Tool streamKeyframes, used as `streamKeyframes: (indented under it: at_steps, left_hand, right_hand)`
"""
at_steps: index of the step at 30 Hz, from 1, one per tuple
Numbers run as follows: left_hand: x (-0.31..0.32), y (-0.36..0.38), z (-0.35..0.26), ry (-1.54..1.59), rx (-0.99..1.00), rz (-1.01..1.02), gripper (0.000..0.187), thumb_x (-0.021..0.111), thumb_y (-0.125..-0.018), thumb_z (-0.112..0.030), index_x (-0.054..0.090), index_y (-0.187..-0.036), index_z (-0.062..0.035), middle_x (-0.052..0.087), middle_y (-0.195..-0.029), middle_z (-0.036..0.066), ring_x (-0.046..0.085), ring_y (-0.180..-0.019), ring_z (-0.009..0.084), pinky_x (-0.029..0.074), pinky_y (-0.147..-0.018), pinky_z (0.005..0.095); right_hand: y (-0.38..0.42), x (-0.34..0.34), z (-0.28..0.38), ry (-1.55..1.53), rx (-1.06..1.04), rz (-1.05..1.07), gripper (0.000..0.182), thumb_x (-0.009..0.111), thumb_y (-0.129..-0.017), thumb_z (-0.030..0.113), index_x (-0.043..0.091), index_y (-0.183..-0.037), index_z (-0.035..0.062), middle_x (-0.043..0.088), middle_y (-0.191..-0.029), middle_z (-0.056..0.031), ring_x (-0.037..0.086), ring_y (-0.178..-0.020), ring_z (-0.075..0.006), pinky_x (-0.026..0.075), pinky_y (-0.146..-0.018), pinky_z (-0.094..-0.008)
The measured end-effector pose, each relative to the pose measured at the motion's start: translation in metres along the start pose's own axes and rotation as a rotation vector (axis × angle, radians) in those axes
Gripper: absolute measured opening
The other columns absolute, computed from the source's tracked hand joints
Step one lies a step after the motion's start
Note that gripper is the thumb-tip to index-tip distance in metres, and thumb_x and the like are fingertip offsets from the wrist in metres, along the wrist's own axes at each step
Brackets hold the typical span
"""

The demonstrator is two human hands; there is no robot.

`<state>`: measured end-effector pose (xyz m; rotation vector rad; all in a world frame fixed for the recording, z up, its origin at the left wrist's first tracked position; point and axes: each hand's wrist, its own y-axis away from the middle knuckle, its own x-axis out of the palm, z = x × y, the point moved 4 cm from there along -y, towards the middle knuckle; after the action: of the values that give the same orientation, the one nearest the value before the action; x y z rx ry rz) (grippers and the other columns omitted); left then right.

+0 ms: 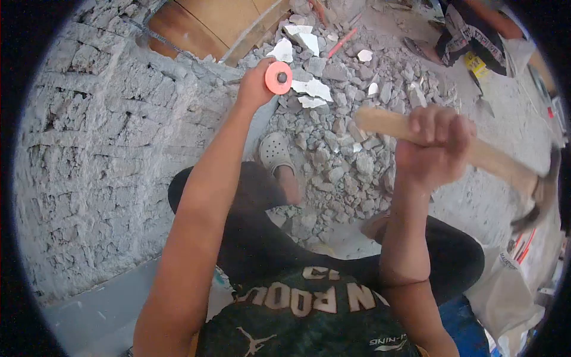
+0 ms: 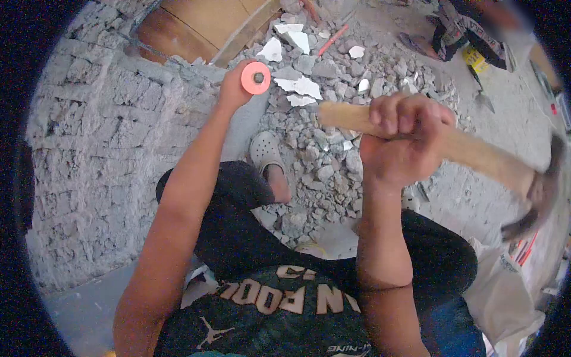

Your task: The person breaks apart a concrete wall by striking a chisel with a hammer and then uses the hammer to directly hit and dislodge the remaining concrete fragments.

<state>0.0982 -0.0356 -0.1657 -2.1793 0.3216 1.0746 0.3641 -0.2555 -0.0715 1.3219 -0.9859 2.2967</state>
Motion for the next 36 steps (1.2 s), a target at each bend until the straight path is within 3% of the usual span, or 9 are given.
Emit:
streamKeyframes:
  at_steps: [1, 3, 4, 5, 6, 14, 21, 27, 36]
  left_hand:
    - [0.0, 0.0, 0.0, -0.014, 0.004, -0.021, 0.048, 0.08, -0.07, -0.015, 0.059, -0.113, -0.0096, 0.07, -0.094, 0.016, 0.067, -0.088, 0.0354, 0.054, -0.073, 0.0412]
    - [0.0, -0.001, 0.002, 0.007, -0.002, -0.021, 0.049, 0.081, -0.07, -0.016, 0.059, -0.113, -0.0087, 0.07, -0.093, 0.016, 0.067, -0.087, 0.0357, 0.053, -0.073, 0.0411]
    - [0.0, 0.0, 0.002, 0.029, -0.007, -0.029, 0.05, 0.081, -0.069, -0.017, 0.059, -0.113, -0.0079, 0.069, -0.092, 0.016, 0.067, -0.087, 0.0359, 0.053, -0.073, 0.041]
    - [0.002, 0.01, 0.007, 0.032, -0.004, -0.028, 0.05, 0.081, -0.069, -0.017, 0.059, -0.113, -0.0079, 0.069, -0.092, 0.016, 0.067, -0.087, 0.0359, 0.053, -0.073, 0.041]
    - [0.009, 0.022, 0.014, -0.057, 0.094, 0.036, 0.053, 0.082, -0.068, -0.017, 0.058, -0.114, -0.0067, 0.069, -0.092, 0.016, 0.066, -0.088, 0.0361, 0.053, -0.075, 0.0415]
    - [0.042, 0.056, 0.014, -0.238, 0.135, 0.28, 0.041, 0.079, -0.063, -0.023, 0.065, -0.099, -0.0117, 0.066, -0.08, 0.011, 0.063, -0.08, 0.0344, 0.047, -0.074, 0.0456]
    - [0.015, 0.06, -0.096, -0.017, 0.269, 0.476, 0.03, 0.076, -0.065, -0.025, 0.066, -0.091, -0.0141, 0.062, -0.083, 0.006, 0.059, -0.083, 0.0296, 0.044, -0.082, 0.0415]
    - [0.013, 0.082, -0.126, 0.065, 0.322, 0.491, 0.037, 0.072, -0.069, -0.023, 0.065, -0.105, -0.015, 0.063, -0.1, 0.006, 0.058, -0.1, 0.0265, 0.041, -0.093, 0.0398]
    - [-0.039, 0.088, -0.034, -0.157, 0.246, 0.484, 0.042, 0.078, -0.065, -0.024, 0.065, -0.104, -0.0138, 0.065, -0.103, 0.004, 0.059, -0.102, 0.0254, 0.042, -0.095, 0.0396]
  right_hand:
    - [0.001, 0.004, 0.001, -0.032, -0.031, 0.169, 0.011, 0.051, -0.094, 0.024, 0.054, -0.091, 0.014, 0.052, -0.076, -0.0022, 0.048, -0.067, -0.0111, 0.044, -0.07, -0.0283]
    - [0.065, -0.02, -0.066, 0.579, 0.039, -0.139, 0.014, 0.055, -0.09, 0.021, 0.06, -0.091, 0.0076, 0.058, -0.078, -0.0064, 0.054, -0.071, -0.0144, 0.047, -0.07, -0.0318]
    - [0.108, -0.034, -0.108, 1.002, 0.28, -0.08, 0.016, 0.057, -0.088, 0.019, 0.062, -0.091, 0.0044, 0.06, -0.079, -0.0085, 0.058, -0.074, -0.0161, 0.049, -0.07, -0.0336]
    - [0.135, -0.024, -0.135, 1.074, 0.898, -0.036, 0.018, 0.059, -0.087, 0.017, 0.065, -0.091, 0.0012, 0.063, -0.08, -0.0106, 0.061, -0.076, -0.0177, 0.05, -0.07, -0.0354]
    - [0.157, -0.043, -0.157, 0.904, 1.083, -0.039, 0.02, 0.063, -0.083, 0.019, 0.063, -0.085, -0.0014, 0.063, -0.071, -0.011, 0.061, -0.063, -0.0184, 0.049, -0.057, -0.0357]
    - [0.075, -0.06, -0.098, 0.91, 0.621, -0.338, 0.016, 0.059, -0.084, 0.014, 0.057, -0.073, 0.0025, 0.056, -0.056, -0.0047, 0.056, -0.047, -0.0137, 0.044, -0.044, -0.0312]
    - [-0.002, -0.04, -0.024, 0.314, 0.124, -0.406, 0.011, 0.058, -0.085, 0.006, 0.048, -0.089, 0.0023, 0.051, -0.063, -0.0068, 0.049, -0.047, -0.0149, 0.044, -0.045, -0.0307]
    - [0.015, -0.011, -0.038, 0.48, 0.184, -0.321, 0.012, 0.059, -0.085, 0.008, 0.048, -0.088, 0.0026, 0.049, -0.062, -0.0057, 0.047, -0.046, -0.0139, 0.043, -0.044, -0.0303]
    - [0.065, 0.026, -0.069, 0.508, 0.467, -0.212, 0.01, 0.054, -0.084, 0.001, 0.048, -0.091, 0.0031, 0.049, -0.065, -0.005, 0.046, -0.049, -0.014, 0.043, -0.043, -0.0299]
